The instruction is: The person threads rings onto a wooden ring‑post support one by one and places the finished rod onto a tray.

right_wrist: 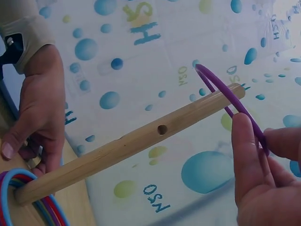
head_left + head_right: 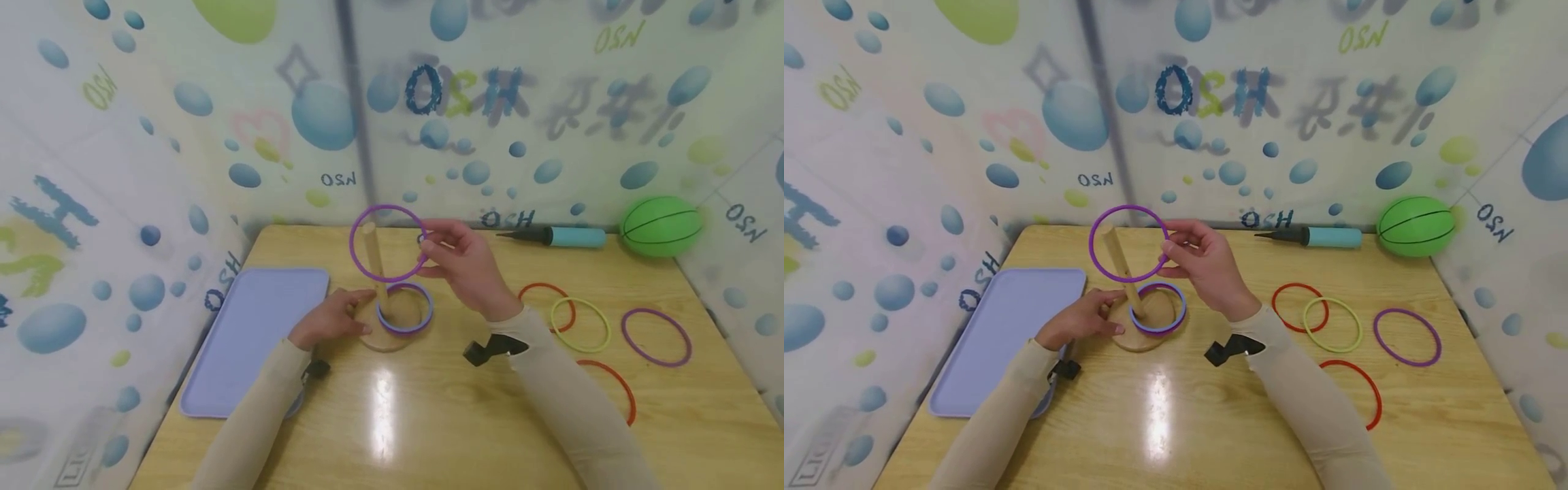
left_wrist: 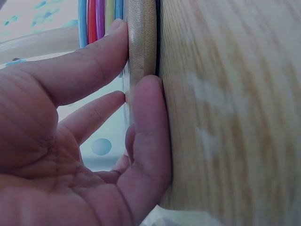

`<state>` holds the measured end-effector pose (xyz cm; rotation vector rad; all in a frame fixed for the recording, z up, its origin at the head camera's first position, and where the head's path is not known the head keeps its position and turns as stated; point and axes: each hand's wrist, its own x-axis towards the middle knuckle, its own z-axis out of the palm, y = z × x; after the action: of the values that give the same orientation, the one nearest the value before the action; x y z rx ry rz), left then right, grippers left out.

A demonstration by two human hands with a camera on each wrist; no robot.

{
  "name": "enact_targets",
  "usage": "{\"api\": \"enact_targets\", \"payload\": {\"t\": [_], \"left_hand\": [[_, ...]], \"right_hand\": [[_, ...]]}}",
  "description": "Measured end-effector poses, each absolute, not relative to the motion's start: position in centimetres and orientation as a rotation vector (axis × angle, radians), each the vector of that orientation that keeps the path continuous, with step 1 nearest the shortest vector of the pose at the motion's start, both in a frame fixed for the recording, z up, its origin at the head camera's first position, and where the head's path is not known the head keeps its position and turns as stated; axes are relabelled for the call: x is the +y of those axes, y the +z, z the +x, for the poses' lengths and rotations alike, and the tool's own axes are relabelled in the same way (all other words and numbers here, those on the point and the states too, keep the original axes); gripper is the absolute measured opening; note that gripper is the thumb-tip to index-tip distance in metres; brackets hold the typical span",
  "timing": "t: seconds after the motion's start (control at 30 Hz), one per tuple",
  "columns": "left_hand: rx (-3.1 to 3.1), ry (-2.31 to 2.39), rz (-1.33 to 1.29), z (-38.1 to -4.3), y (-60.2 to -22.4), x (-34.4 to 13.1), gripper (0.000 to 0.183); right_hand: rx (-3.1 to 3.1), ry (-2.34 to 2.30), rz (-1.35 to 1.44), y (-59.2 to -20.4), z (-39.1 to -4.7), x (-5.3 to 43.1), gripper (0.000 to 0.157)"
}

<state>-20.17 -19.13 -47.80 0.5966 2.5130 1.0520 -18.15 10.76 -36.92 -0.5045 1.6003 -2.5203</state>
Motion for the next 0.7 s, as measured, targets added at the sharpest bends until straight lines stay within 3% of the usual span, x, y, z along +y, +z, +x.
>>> {"api": "enact_targets", "payload": {"t": [0.37,0.7], "left_hand": [[2.503,1.082,0.592,-20.3,-47.3,-19.1,0.067],[2.494,1.053,0.555,-20.4,-47.7,-18.9,0.074]], "right_hand": [[1.840,-2.288,-0.349,-39.9,-19.0,10.1,0.038],[1.914,-2.141,-0.177,-43.5,-19.7,11.2,0.039]]}}
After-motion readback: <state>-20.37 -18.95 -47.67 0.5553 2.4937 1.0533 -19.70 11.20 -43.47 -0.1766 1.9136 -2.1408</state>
